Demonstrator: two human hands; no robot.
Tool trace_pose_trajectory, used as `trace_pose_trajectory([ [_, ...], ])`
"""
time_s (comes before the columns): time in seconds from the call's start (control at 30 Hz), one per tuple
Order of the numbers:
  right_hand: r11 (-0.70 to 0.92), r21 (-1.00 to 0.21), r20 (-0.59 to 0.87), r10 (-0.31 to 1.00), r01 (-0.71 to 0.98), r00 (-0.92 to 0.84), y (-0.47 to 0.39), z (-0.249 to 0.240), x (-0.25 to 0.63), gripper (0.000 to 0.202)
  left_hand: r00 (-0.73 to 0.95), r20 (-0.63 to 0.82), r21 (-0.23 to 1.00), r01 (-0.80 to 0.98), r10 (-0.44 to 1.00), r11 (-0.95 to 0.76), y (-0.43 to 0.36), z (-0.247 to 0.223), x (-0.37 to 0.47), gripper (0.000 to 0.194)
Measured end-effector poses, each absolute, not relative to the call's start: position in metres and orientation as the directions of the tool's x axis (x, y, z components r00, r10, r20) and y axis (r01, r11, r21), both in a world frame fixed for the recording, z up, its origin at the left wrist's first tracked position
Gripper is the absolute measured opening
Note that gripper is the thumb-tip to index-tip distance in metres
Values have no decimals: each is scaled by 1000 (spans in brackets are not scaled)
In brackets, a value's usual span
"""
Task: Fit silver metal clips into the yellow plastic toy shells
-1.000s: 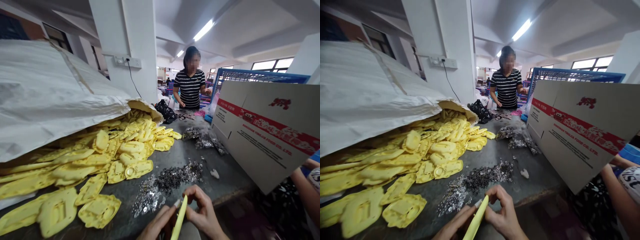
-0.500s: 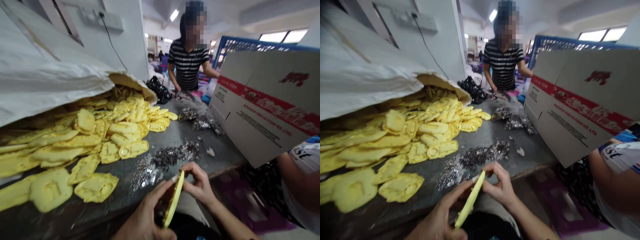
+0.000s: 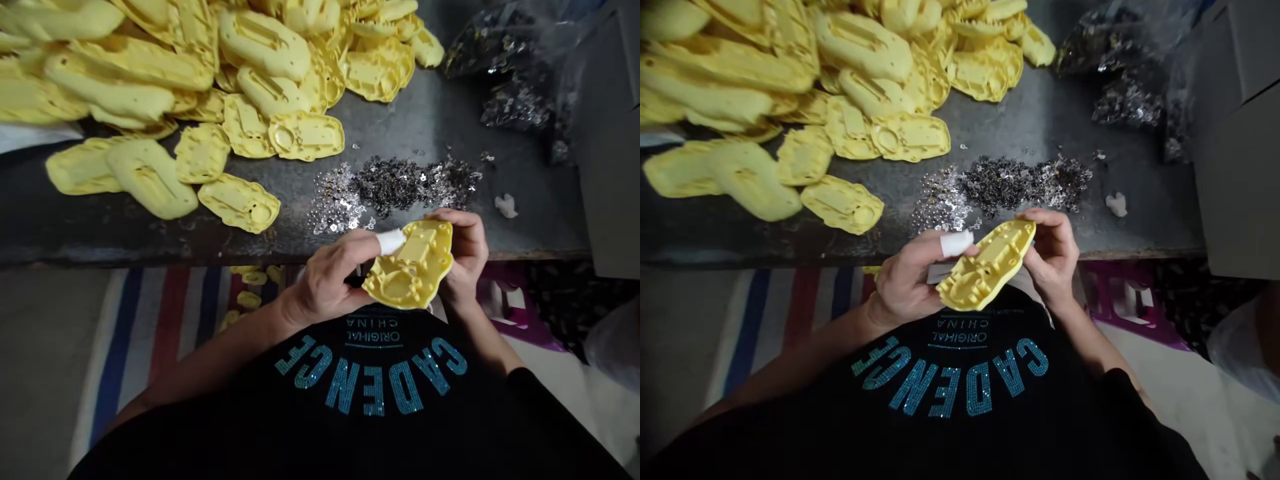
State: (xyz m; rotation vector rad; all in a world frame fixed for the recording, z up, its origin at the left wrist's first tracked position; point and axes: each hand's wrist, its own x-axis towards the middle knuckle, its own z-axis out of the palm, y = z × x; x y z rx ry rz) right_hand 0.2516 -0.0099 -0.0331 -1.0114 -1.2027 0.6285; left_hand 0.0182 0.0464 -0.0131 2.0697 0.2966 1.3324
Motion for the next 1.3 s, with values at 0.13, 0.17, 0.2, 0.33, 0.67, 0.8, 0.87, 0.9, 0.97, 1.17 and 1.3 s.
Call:
trace_pose_trajectory([
  [0.13, 224, -948, 215, 975, 225, -62, -19, -12, 266, 53, 470, 512, 798, 49, 719, -600, 42, 4, -3, 30],
  [0.17, 225, -936, 199, 973, 272, -119, -21, -6, 268, 62, 494, 363, 874, 112, 790, -472, 41, 9, -8, 22],
  [0.2, 230, -927, 187, 968, 296, -166, -22, 0, 267, 66, 526, 191, 933, 165, 829, -320, 39, 13, -11, 19],
  [0.33, 32, -989, -13, 953, 144, -303, -26, 2, 244, 37, 576, -255, 967, 135, 777, 218, 30, 13, -15, 29],
  [0.67, -109, -994, -113, 956, 31, -269, -13, -16, 236, 40, 321, -192, 903, -313, 928, 295, -4, -23, -29, 57],
  [0.8, 222, -757, 223, 972, 615, -76, 10, -15, 253, 11, 108, -231, 862, -438, 967, 255, 12, -14, -29, 28],
  [0.87, 301, -607, 308, 942, 735, -132, 19, -23, 252, 14, 68, -264, 866, -423, 962, 267, 19, -12, -31, 22],
  [0.9, 325, -560, 322, 933, 762, -161, 22, -27, 250, 15, 64, -267, 873, -406, 961, 270, 21, -13, -34, 21],
  [0.97, 347, -494, 323, 925, 797, -202, 26, -33, 244, 14, 106, -265, 891, -352, 958, 286, 22, -16, -38, 21],
  [1.17, 349, -440, 244, 933, 828, -264, 20, -30, 244, 12, 197, -270, 902, -291, 943, 319, 24, -19, -39, 27],
  [1.3, 359, -435, 252, 929, 826, -271, 0, -26, 258, 13, 268, -321, 871, -294, 908, 394, 27, -12, -32, 30],
])
